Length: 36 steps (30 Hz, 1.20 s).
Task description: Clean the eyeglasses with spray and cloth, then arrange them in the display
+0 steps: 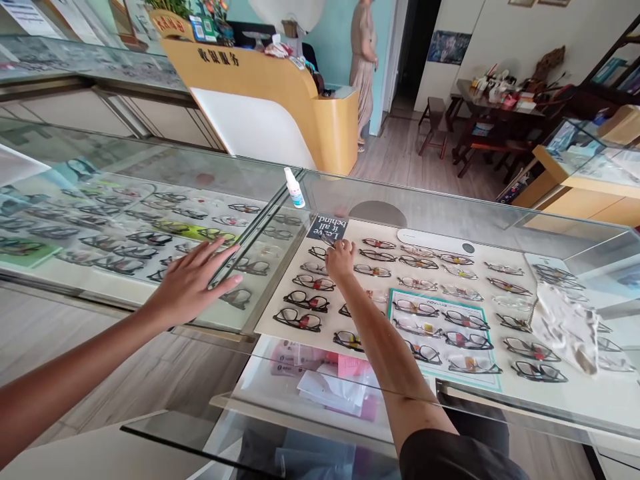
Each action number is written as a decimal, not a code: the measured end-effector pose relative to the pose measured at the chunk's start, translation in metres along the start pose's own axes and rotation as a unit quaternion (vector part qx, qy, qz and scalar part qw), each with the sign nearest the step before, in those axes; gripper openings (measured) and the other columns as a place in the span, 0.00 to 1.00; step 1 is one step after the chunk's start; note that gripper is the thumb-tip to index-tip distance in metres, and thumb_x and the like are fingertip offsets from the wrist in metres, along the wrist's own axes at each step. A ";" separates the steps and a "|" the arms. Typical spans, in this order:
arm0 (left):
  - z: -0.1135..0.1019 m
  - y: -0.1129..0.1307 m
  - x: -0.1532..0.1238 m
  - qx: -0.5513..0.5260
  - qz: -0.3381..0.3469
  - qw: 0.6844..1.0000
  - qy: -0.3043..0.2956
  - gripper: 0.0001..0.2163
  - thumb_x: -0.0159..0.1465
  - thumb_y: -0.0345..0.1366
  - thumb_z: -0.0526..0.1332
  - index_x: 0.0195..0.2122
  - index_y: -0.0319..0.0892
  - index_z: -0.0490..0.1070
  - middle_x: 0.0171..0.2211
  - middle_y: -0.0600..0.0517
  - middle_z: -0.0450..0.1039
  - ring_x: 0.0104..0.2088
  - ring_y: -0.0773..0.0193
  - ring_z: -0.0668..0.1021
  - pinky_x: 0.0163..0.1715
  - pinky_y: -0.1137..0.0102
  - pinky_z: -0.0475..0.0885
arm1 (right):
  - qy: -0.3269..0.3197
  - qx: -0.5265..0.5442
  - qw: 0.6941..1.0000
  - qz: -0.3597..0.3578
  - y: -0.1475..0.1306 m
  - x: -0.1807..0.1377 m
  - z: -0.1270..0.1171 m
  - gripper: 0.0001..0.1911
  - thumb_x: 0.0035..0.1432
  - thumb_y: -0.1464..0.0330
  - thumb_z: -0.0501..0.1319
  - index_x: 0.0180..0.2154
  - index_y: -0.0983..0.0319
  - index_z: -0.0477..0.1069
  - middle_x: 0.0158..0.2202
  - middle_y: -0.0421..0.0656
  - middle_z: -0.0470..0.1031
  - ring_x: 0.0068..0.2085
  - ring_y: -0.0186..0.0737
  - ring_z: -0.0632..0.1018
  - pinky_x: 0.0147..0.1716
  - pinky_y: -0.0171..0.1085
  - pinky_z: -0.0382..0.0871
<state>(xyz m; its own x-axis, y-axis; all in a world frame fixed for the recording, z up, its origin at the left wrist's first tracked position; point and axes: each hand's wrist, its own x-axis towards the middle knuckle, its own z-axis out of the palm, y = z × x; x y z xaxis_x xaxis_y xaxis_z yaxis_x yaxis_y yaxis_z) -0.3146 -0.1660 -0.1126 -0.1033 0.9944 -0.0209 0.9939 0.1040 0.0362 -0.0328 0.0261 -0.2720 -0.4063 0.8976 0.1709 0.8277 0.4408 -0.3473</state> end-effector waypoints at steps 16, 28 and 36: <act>-0.003 0.003 -0.004 -0.011 -0.006 1.000 -0.007 0.41 0.76 0.66 0.42 0.82 0.50 0.58 0.86 0.46 0.46 0.84 0.37 0.52 0.77 0.33 0.57 | -0.079 -0.035 0.996 -0.001 -0.011 0.012 0.011 0.19 0.75 0.69 0.57 0.50 0.57 0.88 0.67 0.56 0.76 0.71 0.63 0.66 0.78 0.66 0.43; -0.006 0.006 -0.004 -0.022 -0.013 1.000 -0.010 0.41 0.75 0.65 0.43 0.82 0.49 0.58 0.86 0.45 0.46 0.85 0.38 0.51 0.77 0.34 0.55 | -0.029 0.009 0.999 0.021 -0.009 0.015 0.017 0.21 0.76 0.60 0.59 0.63 0.62 0.71 0.64 0.60 0.79 0.70 0.63 0.70 0.79 0.67 0.46; -0.005 0.004 -0.004 -0.025 -0.007 1.000 -0.016 0.41 0.75 0.66 0.43 0.83 0.49 0.57 0.86 0.46 0.44 0.84 0.35 0.50 0.77 0.33 0.54 | -0.049 0.022 0.999 0.007 -0.010 0.025 0.030 0.27 0.77 0.50 0.57 0.62 0.63 0.71 0.63 0.60 0.80 0.72 0.66 0.69 0.80 0.68 0.42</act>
<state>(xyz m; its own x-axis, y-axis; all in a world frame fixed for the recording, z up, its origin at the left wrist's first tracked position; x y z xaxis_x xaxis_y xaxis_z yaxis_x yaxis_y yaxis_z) -0.3107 -0.1694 -0.1078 -0.1155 0.9919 -0.0528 0.9891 0.1197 0.0856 -0.0622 0.0441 -0.2919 -0.4336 0.8980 0.0751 0.8164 0.4267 -0.3892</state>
